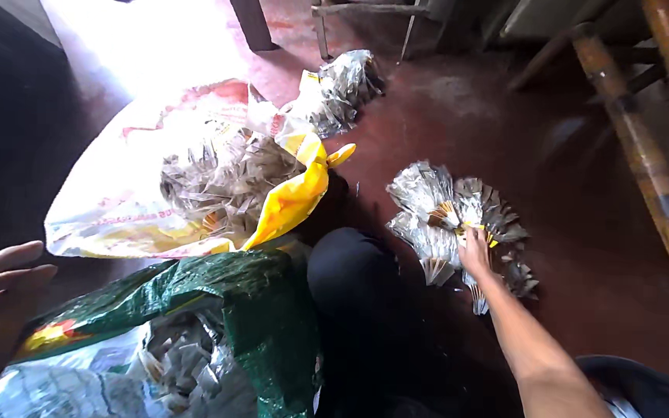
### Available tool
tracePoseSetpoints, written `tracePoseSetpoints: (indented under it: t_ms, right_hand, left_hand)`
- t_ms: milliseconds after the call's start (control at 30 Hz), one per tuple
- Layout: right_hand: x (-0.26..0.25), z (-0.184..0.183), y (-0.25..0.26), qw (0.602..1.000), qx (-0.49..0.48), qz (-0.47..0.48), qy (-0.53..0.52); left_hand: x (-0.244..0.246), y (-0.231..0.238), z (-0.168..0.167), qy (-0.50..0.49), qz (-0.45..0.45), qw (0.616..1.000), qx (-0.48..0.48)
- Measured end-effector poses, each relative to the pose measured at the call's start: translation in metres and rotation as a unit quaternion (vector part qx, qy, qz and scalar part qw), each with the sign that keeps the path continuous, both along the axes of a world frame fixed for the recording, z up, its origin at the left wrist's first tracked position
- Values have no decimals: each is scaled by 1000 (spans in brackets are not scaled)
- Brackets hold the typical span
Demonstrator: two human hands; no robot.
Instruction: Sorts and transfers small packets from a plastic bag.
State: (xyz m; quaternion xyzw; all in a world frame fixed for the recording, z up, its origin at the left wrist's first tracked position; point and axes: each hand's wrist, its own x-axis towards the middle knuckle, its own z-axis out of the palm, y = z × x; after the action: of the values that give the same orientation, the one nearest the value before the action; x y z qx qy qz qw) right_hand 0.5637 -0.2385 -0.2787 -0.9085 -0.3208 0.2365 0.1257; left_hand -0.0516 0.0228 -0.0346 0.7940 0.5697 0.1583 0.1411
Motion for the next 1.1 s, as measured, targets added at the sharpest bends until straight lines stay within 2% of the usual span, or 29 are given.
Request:
tracePoseSetpoints:
  t_ms: [100,167,233,300,400,433,467,500,567,600,733,833,900,933,1000,1033,1100]
  right_hand:
    - [-47,-10,-30,999,-11,-5,34]
    - [-80,-21,-44,993,-54,48,88]
    - [-112,-30,-54,971,-105,129,171]
    - [-143,-5,-55,933,-145,139,298]
    - [-170,64,-69,902,-105,-17,418]
    - [-172,69,-68,896,-96,-41,432]
    - [-172,61,-61,893,-109,-44,435]
    - [-169,35,-53,896,-138,-10,422]
    - [-156,-26,-44,918,-189,88,337]
    - [-147,-41,-41,925,-206,112,299]
    - [-122,-57,-39,933,-218,80,275]
    - [-118,-53,-38,925,-228,106,284]
    - [-111,-42,-35,949,-149,71,268]
    - [-106,-28,-29,963,-68,11,261]
    - [-92,19,0,964,108,-107,219]
    - [-82,48,21,962,174,-109,178]
    - [-67,109,68,948,304,-34,90]
  left_hand:
    - [-6,3,-5,-21,34,998,-42]
    - [-10,9,-8,-19,45,996,-70]
    - [-11,14,-7,-4,56,995,-85]
    - [-9,13,-5,3,63,995,-73]
    - [-9,11,-2,19,65,995,-67]
    - [-6,9,1,19,63,995,-70]
    - [-3,7,3,10,50,996,-68]
    - [0,5,5,-1,35,997,-66]
    - [0,4,4,-3,32,997,-70]
    - [-4,5,3,1,27,997,-68]
    - [-9,9,-2,16,13,998,-57]
    - [-4,8,0,5,12,998,-59]
    - [1,5,4,-8,2,999,-52]
    - [3,3,4,-14,-10,999,-39]
    - [8,-4,8,-9,-32,999,-1]
    - [12,-9,13,0,-36,999,27]
    - [21,-18,23,19,-29,995,93]
